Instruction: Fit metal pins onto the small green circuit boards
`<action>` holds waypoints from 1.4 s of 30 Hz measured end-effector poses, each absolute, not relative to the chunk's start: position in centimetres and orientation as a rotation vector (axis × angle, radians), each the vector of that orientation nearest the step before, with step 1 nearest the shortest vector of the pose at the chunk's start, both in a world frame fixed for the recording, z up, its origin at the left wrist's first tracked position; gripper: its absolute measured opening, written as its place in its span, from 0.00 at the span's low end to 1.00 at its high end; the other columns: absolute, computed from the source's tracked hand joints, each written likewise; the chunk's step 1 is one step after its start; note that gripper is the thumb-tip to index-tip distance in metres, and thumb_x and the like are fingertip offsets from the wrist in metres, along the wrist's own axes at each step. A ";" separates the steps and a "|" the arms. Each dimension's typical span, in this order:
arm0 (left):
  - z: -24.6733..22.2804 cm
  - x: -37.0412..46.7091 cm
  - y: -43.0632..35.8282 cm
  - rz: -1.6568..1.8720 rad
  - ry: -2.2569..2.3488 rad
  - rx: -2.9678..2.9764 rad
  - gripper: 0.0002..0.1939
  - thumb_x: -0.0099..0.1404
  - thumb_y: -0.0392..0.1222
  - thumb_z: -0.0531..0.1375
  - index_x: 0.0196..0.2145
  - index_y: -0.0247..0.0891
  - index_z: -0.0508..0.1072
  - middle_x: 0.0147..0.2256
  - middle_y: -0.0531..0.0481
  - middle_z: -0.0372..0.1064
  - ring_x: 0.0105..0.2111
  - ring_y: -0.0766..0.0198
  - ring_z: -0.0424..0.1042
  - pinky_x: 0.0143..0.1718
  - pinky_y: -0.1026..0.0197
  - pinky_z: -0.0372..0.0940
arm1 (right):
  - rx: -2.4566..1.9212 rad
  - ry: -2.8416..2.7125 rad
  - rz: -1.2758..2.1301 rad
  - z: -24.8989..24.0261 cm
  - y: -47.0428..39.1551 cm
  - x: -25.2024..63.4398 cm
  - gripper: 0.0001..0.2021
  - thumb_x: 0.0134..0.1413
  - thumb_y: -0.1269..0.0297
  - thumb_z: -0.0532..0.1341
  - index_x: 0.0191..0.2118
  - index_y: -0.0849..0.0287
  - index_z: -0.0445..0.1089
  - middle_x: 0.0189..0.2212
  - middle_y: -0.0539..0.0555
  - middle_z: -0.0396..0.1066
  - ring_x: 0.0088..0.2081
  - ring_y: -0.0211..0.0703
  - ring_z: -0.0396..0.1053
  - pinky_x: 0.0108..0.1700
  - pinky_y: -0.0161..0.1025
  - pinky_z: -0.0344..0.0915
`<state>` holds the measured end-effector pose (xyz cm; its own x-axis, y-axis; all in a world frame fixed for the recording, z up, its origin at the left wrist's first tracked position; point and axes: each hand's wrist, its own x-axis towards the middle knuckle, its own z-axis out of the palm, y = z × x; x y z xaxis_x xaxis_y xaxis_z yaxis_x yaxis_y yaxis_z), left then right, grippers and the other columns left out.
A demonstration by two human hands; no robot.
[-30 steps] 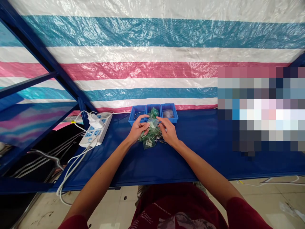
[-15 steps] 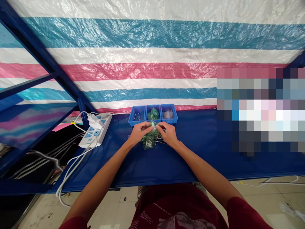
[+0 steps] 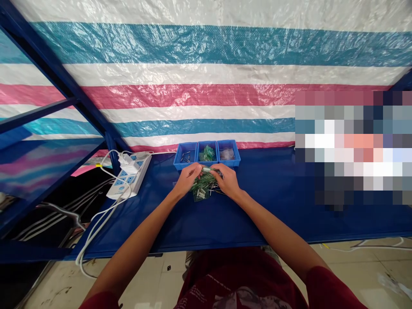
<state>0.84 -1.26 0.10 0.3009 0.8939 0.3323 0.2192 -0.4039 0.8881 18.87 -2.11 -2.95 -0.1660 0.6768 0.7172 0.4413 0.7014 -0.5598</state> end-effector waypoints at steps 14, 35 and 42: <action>0.2 0.3 -0.8 1.027 0.969 1.753 0.25 0.62 0.58 0.60 0.18 0.35 0.67 0.18 0.51 0.64 0.20 0.68 0.62 0.25 0.64 0.57 | -0.836 -1.796 0.269 -2.7 -2.2 19.1 0.15 0.65 0.66 0.49 0.49 0.52 0.71 0.50 0.60 0.66 0.41 0.44 0.71 0.41 0.43 0.71; -0.3 0.9 -1.0 1.215 0.933 1.532 0.22 0.58 0.52 0.66 0.42 0.38 0.64 0.20 0.59 0.66 0.17 0.66 0.69 0.22 0.65 0.65 | -0.801 -1.814 0.326 -2.8 -2.4 19.0 0.16 0.67 0.65 0.47 0.49 0.55 0.71 0.42 0.57 0.73 0.39 0.43 0.72 0.41 0.40 0.70; 0.0 0.9 -1.2 1.221 0.970 1.715 0.22 0.64 0.59 0.58 0.33 0.34 0.75 0.30 0.47 0.71 0.23 0.66 0.68 0.25 0.63 0.65 | -0.862 -1.753 0.261 -3.0 -2.1 18.9 0.11 0.64 0.61 0.53 0.40 0.55 0.72 0.41 0.58 0.69 0.42 0.45 0.70 0.41 0.40 0.69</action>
